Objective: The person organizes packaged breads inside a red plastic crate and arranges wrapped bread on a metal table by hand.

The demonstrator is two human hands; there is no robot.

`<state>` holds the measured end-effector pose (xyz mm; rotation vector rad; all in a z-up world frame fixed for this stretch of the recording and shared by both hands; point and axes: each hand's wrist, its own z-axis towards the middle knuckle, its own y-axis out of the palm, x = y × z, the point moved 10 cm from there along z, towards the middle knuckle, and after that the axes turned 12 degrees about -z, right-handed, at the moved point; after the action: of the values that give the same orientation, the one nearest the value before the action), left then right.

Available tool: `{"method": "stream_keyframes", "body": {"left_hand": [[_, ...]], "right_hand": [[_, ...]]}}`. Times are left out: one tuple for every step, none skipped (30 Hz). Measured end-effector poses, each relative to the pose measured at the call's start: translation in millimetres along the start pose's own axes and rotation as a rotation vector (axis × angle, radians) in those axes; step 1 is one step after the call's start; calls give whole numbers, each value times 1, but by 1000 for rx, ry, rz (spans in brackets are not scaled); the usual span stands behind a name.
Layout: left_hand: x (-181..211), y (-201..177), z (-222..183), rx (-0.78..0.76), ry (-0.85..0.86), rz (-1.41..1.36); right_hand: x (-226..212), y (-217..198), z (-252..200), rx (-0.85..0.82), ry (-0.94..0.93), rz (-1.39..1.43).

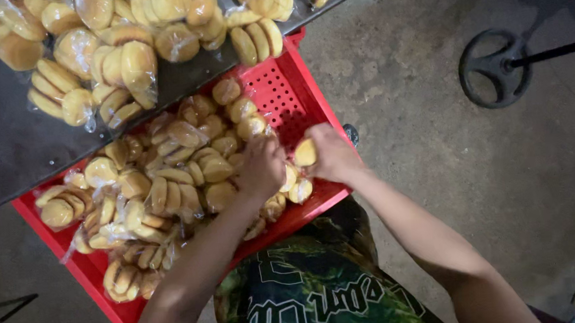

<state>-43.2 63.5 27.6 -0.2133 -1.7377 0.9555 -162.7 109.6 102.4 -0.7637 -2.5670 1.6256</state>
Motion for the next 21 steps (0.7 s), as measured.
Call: {"method": "stream_keyframes", "body": {"left_hand": [[3,6,-5,0,-5,-4],[17,20,-8,-55,48,-32],[31,35,-9,-108,100,-56],[46,48,-9,-160,153,-80],[60,57,-7,-214,211,-102],[70,61,-8,-268,270,-124],[75,58,-7,-270,277,-127],[66,76,-12,-484,147,-29],[55,90,-20,-694,14,74],[59,87,-13,-696,22,73],[56,85,-6,-701,-33,80],[54,84,-2,-707,-88,88],[57,85,2,-707,-86,89],[72,71,19,-497,-24,-40],[84,56,30,-292,42,-168],[88,60,35,-296,44,-170],[83,68,40,-310,-68,-270],[76,74,41,-323,-182,-369],[76,75,44,-327,-180,-370],[70,87,38,-464,-276,-338],[63,97,30,-598,-370,-303]], "right_hand": [[0,-12,-5,-6,-2,-2],[12,-24,-12,-34,48,228],[23,-31,-16,-60,95,457],[30,-37,-22,-64,90,456],[34,-43,-29,-59,44,781],[36,-46,-32,-54,-6,1106],[42,-42,-38,-48,0,1104],[45,-36,-43,-68,2,1372],[48,-32,-48,-85,2,1640],[52,-29,-51,-76,7,1638],[62,-16,-55,-34,166,1724],[71,-5,-61,10,329,1804],[71,-6,-63,13,328,1803],[69,-10,-64,-3,299,1756],[67,-12,-67,-18,275,1710],[68,-13,-65,-14,280,1712],[69,-14,-64,-20,286,1626],[70,-15,-62,-26,291,1540],[68,-16,-58,-24,295,1541],[63,-23,-52,7,231,1349],[56,-30,-46,36,163,1155]]}}
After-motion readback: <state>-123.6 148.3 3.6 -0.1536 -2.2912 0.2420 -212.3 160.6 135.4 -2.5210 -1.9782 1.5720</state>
